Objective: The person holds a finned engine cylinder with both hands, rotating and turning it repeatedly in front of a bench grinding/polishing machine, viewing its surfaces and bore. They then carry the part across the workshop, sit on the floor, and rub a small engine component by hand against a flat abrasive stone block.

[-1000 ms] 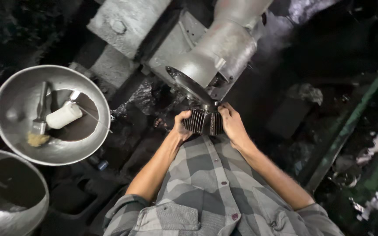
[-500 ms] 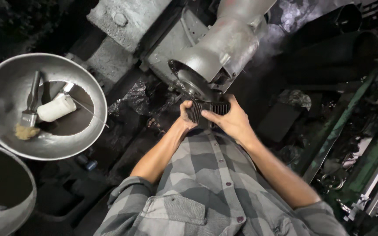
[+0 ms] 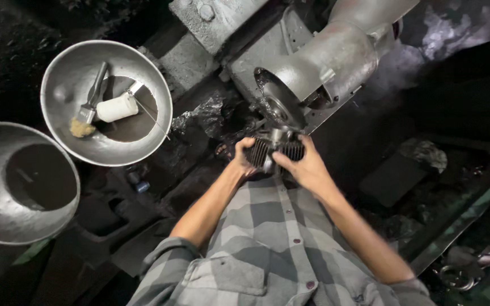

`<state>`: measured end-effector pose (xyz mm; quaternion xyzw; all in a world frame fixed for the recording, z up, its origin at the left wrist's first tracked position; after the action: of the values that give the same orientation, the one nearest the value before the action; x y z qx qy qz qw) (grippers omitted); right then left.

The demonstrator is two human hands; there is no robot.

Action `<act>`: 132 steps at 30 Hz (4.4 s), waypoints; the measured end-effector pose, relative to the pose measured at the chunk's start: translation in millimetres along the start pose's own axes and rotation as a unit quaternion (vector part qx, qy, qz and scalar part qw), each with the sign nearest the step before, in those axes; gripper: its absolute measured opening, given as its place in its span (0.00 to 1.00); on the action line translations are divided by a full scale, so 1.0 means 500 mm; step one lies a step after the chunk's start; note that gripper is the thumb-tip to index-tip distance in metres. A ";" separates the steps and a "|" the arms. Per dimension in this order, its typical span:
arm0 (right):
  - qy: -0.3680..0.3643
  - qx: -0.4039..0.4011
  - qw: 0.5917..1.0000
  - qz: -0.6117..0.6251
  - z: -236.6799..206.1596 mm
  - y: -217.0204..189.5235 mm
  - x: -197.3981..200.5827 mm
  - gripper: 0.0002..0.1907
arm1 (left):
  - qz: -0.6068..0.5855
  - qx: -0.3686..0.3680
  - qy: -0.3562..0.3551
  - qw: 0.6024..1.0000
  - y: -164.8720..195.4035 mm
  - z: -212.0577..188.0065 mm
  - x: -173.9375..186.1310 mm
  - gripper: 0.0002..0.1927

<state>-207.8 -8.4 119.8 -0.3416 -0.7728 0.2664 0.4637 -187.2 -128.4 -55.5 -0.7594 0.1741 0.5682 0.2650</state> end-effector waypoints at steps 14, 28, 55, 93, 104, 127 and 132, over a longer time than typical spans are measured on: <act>-0.234 0.006 0.704 0.670 -0.059 0.086 -0.020 0.40 | 0.465 -0.055 0.125 0.874 -0.093 -0.117 -0.240 0.48; -0.145 -0.009 0.941 0.306 0.002 0.158 0.045 0.61 | 0.255 0.065 0.240 0.934 -0.066 -0.028 -0.231 0.38; -0.035 -0.006 0.983 0.180 0.064 0.088 0.064 0.52 | 0.186 0.016 0.094 0.978 -0.021 0.049 -0.115 0.44; 0.114 -0.088 0.971 -0.192 -0.029 -0.045 0.093 0.40 | -0.034 0.160 -0.041 0.986 -0.093 0.096 -0.021 0.44; 0.173 -0.024 0.934 -0.311 -0.030 -0.119 0.115 0.41 | -0.041 0.125 -0.182 0.974 -0.086 0.168 -0.075 0.50; -0.185 -0.089 0.828 0.521 -0.057 0.091 -0.045 0.42 | 0.416 0.153 -0.024 0.896 -0.093 -0.085 -0.241 0.63; -0.164 -0.076 0.767 0.615 -0.082 0.144 -0.028 0.37 | 0.823 0.090 -0.054 0.559 -0.111 -0.098 -0.339 0.61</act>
<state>-146.0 29.5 77.6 -0.7293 -0.4790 0.4869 0.0393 -167.5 -119.6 128.2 -0.2268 0.7588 0.5606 -0.2418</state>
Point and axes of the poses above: each hand's wrist, its own z-axis towards the middle knuckle, its own x-axis out of the back of the hand, y = z × x, the point moved 7 cm from there along z, towards the middle knuckle, and after that the axes turned 14 degrees about -z, right-handed, at the moved point
